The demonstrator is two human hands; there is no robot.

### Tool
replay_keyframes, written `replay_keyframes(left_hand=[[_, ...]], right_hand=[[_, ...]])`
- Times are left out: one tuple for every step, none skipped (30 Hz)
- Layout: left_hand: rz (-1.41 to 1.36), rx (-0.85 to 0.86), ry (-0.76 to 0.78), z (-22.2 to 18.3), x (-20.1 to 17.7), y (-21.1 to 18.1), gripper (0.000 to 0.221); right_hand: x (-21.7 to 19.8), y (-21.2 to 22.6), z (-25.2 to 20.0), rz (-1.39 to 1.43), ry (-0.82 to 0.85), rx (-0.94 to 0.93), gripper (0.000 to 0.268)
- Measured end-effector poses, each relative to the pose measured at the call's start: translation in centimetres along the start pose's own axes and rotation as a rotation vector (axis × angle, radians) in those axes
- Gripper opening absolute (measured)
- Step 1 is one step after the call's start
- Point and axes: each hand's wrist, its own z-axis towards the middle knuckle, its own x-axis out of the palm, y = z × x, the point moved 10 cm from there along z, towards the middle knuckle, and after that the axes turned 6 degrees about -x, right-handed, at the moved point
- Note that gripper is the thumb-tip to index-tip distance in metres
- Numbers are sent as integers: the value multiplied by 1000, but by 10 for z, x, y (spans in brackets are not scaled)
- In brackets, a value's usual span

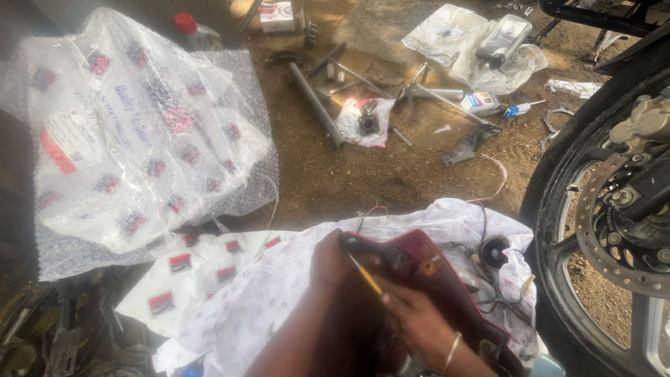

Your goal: Use a screwdriver to remove screws and disassemble a red motorcycle front fairing or headlight cowl.

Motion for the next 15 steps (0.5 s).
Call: replay_keyframes(left_hand=[[127,86,-32,1,-4,-3,14],[127,80,-30,1,-6,-1,14],[345,178,-92,-1,-10,-9,20],[561,278,-154,-4,-11,-18,28],[560,282,-150,-1,-10,-19,28],[600,299,-166,1,-9,-21,27],[641,309,-180,0,-9,-20,27],[640,306,-173,-5,-5,-19,27],[632,328,-169,-8,-3,-27,27],[625,350,-166,-11,-1,-34,27],[624,347,-166,-22,1,-41,27],[577,287,-147,-30,2,-42,25],[535,234,-126,-37,4,-46,24],[541,237,-125,-33,5,-44,24],[279,83,-76,-26,5,-25,19]], right_hand=[[-3,-3,7,-181,14,-144,47],[4,15,-3,-179,10,-139,47],[14,50,-14,-609,-8,-287,48],[30,82,-28,-1040,-24,-431,51],[28,83,-27,-1042,-29,-433,51],[21,84,-27,-965,-66,-416,49],[15,82,-30,-886,-101,-391,47],[9,75,-31,-887,-106,-386,47],[1,72,-27,-765,-152,-367,45],[-6,68,-22,-642,-196,-347,43],[-14,52,-16,-643,-195,-345,43],[-29,33,-11,-523,-234,-312,42],[-41,14,-3,-397,-275,-284,41],[-34,27,-7,-391,-276,-287,41],[-28,38,-12,-437,-254,-271,42]])
